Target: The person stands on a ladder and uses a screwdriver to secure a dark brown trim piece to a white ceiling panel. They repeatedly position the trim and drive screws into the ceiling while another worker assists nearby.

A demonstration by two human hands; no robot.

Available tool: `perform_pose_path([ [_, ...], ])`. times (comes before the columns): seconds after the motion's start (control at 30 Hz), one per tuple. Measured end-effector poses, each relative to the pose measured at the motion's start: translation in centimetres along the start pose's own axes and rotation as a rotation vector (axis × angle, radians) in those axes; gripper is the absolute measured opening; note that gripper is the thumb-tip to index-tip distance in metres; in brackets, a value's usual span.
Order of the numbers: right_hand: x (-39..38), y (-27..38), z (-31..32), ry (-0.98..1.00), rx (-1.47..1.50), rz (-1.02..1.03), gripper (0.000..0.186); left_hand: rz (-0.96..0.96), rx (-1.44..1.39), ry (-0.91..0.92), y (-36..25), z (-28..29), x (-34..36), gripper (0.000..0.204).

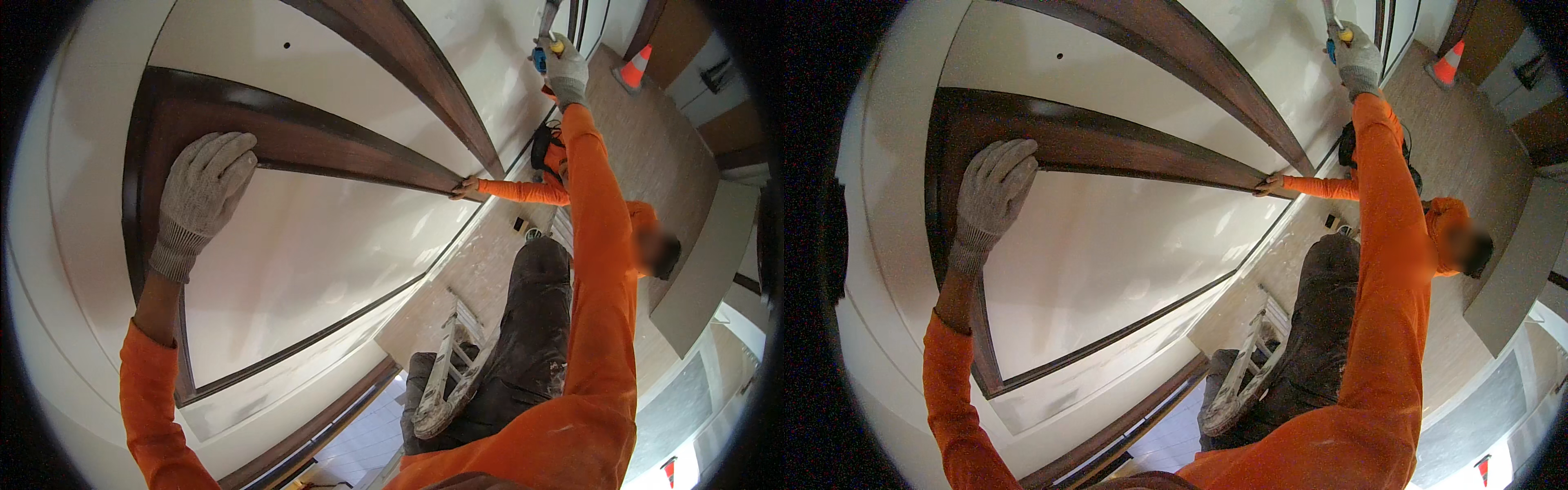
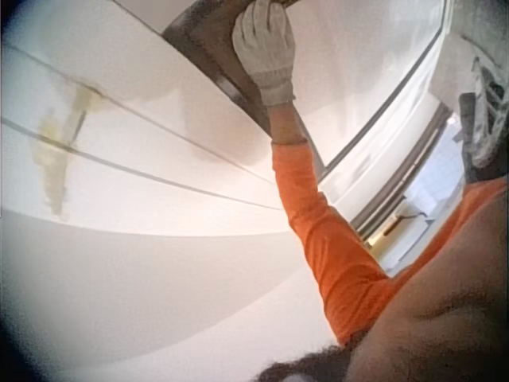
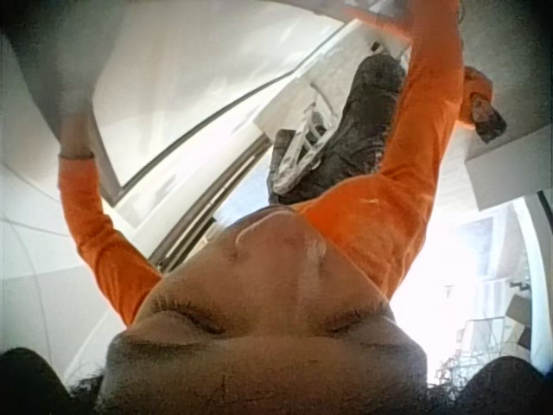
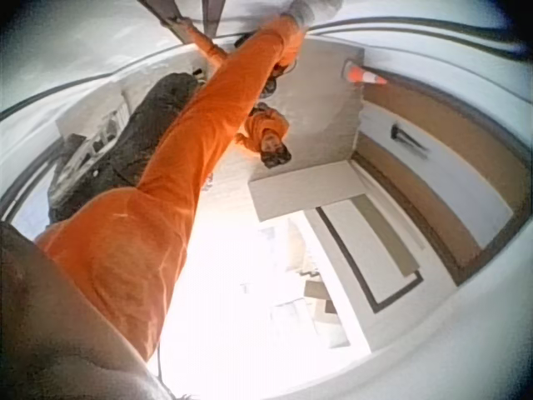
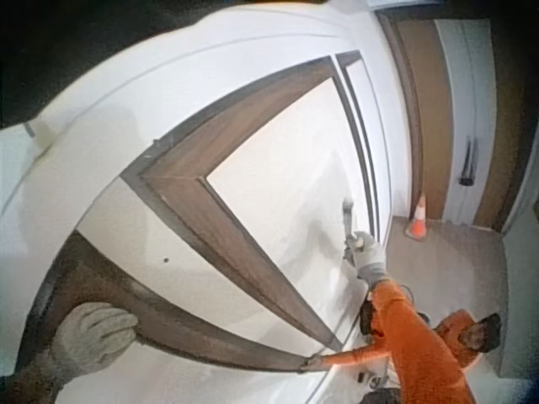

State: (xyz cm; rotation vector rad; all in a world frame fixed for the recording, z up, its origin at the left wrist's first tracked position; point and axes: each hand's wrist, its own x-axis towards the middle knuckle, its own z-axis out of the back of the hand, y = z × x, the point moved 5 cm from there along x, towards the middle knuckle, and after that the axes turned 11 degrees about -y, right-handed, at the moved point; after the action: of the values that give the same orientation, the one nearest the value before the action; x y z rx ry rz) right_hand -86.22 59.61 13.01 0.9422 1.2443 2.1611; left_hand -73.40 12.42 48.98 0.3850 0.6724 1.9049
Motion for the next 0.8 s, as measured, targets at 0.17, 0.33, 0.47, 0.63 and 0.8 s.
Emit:
perform_pose_path([
  [0.17, -0.6, 3.2, 2.5, -0.031, 0.472, -0.137, 0.032, 0.012, 0.023, -0.015, 0.2, 0.0, -0.4, 0.026],
  [0.33, -1.1, 2.0, 6.0, 0.026, 0.411, -0.209, 0.028, 0.016, 0.027, 0.017, 0.3, -0.2, 0.6, 0.026],
  [0.47, -6.3, 6.6, 7.1, 0.283, 0.367, -0.150, 0.029, 0.076, -0.057, 0.015, 0.6, -0.1, -0.4, 0.031],
  [0.63, -6.6, 13.5, 8.8, 0.413, 0.270, 0.278, 0.026, -0.005, 0.006, -0.016, 0.7, 0.1, -0.3, 0.032],
  [0.8, -1.6, 22.3, 10.0, 0.372, -0.035, 0.811, 0.027, -0.012, -0.026, -0.030, 0.7, 0.2, -0.5, 0.032],
])
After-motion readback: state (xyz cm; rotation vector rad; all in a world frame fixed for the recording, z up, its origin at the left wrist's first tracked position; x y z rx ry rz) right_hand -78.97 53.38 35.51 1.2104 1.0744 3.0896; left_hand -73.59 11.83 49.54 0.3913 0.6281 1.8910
